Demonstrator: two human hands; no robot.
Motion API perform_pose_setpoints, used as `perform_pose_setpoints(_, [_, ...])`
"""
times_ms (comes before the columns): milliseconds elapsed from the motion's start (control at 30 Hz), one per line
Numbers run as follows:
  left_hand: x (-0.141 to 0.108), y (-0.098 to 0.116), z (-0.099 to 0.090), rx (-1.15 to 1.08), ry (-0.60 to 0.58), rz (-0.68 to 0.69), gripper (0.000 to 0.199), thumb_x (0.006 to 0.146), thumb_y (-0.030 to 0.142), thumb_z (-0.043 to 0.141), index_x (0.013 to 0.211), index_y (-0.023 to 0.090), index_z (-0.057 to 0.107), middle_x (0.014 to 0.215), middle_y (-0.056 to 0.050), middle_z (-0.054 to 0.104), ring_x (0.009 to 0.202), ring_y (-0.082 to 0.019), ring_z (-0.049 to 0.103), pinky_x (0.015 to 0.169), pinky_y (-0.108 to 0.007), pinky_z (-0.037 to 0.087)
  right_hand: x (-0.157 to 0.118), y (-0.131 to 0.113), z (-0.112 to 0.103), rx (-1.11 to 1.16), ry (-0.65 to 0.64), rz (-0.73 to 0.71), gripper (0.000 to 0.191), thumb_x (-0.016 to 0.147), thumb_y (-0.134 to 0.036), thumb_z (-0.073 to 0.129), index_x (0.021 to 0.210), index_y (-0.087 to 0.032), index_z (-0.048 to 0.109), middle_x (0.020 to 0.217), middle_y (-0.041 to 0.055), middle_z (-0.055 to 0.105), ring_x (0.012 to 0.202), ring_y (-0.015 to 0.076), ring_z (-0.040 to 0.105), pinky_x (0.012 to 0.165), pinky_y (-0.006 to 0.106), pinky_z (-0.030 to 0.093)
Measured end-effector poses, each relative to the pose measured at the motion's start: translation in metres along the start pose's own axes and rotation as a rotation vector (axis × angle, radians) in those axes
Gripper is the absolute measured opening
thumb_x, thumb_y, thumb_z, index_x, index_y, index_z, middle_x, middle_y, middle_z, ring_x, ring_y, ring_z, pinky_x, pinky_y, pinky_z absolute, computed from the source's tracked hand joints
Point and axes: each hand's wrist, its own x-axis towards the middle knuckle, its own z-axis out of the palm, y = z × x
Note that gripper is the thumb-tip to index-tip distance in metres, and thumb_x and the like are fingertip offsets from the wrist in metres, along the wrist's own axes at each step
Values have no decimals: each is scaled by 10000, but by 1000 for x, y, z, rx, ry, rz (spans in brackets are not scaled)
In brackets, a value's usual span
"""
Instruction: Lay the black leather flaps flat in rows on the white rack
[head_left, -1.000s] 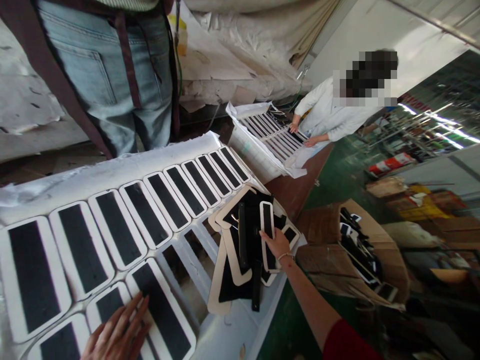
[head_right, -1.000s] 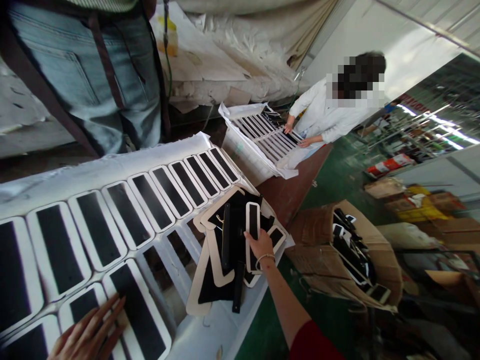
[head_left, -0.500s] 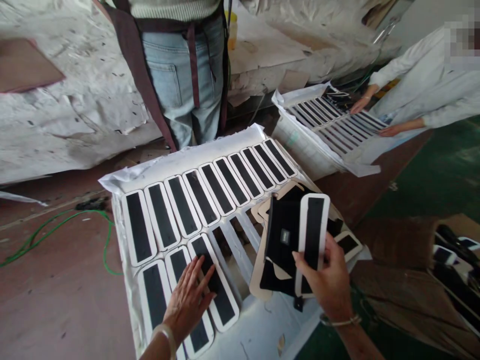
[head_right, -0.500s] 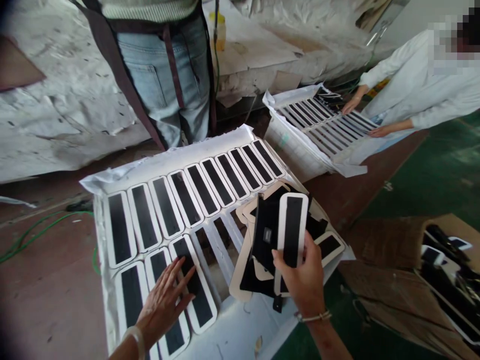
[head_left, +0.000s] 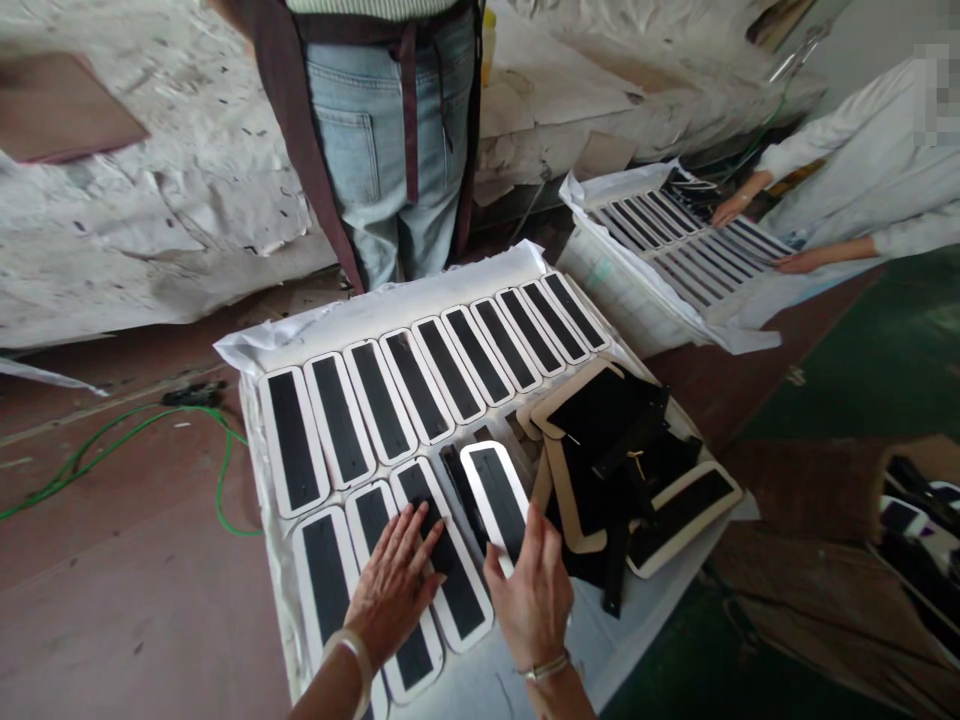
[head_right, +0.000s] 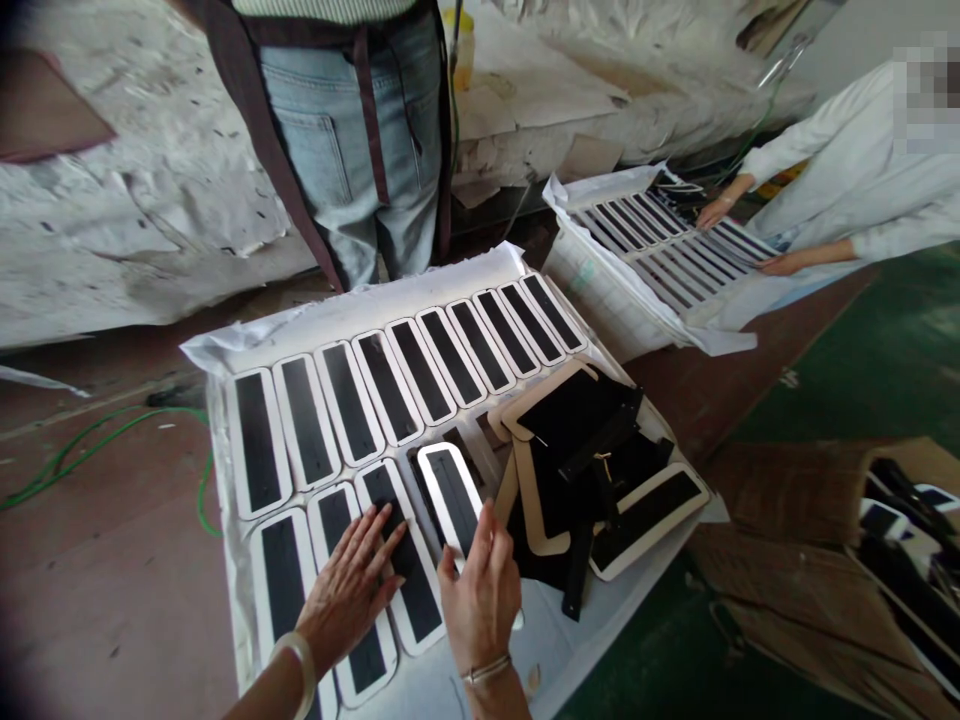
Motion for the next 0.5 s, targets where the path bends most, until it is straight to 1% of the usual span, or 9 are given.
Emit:
perform_pose_setpoints(100, [2,-1,-2,-8,15,-1,664,889,481,509,1478,245,314,1557,-94,302,1413,-291,325,1086,-439,412,-10,-4,8,33,-94,-4,682,847,-287,472,1460,-106,234,1173,197,521,929,297,621,665,371,600])
perform_pose_setpoints(200, [5,0,-2,-3,64,53,625,899,449,507,1447,180,374,1549,-74,323,1411,-275,328,1093,-417,412,-8,-8,18,101,-184,38,766,810,-261,500,1480,-115,160,1251,211,482,1026,324,597,733,407,602])
perform_pose_setpoints(267, [9,0,0,-13,99,85,594,915,437,488,1410,115,417,1541,-74,336,1407,-253,337,1088,-387,418,-3,-9,26,163,-253,38,790,783,-238,521,1478,-122,164,1282,206,468,1091,333,571,804,428,590])
perform_pose_setpoints(333, [13,0,1,-44,119,91,559,933,429,461,1371,83,455,1519,-81,377,1386,-236,370,1075,-368,425,2,-8,33,222,-320,18,798,759,-219,537,1471,-111,193,1278,200,468,1113,330,556,864,440,570])
perform_pose_setpoints(433, [20,-2,3,-99,119,84,488,943,403,457,1337,119,499,1452,-49,482,1327,-219,445,1054,-361,431,8,-5,39,276,-369,3,807,741,-204,548,1468,-91,218,1258,192,471,1087,316,563,879,437,559])
perform_pose_setpoints(500, [23,-3,4,-114,102,61,477,945,380,466,1366,158,476,1418,-20,524,1275,-200,492,1031,-346,436,10,-4,42,293,-399,-7,805,736,-196,546,1467,-85,229,1244,185,475,1092,314,557,904,442,544])
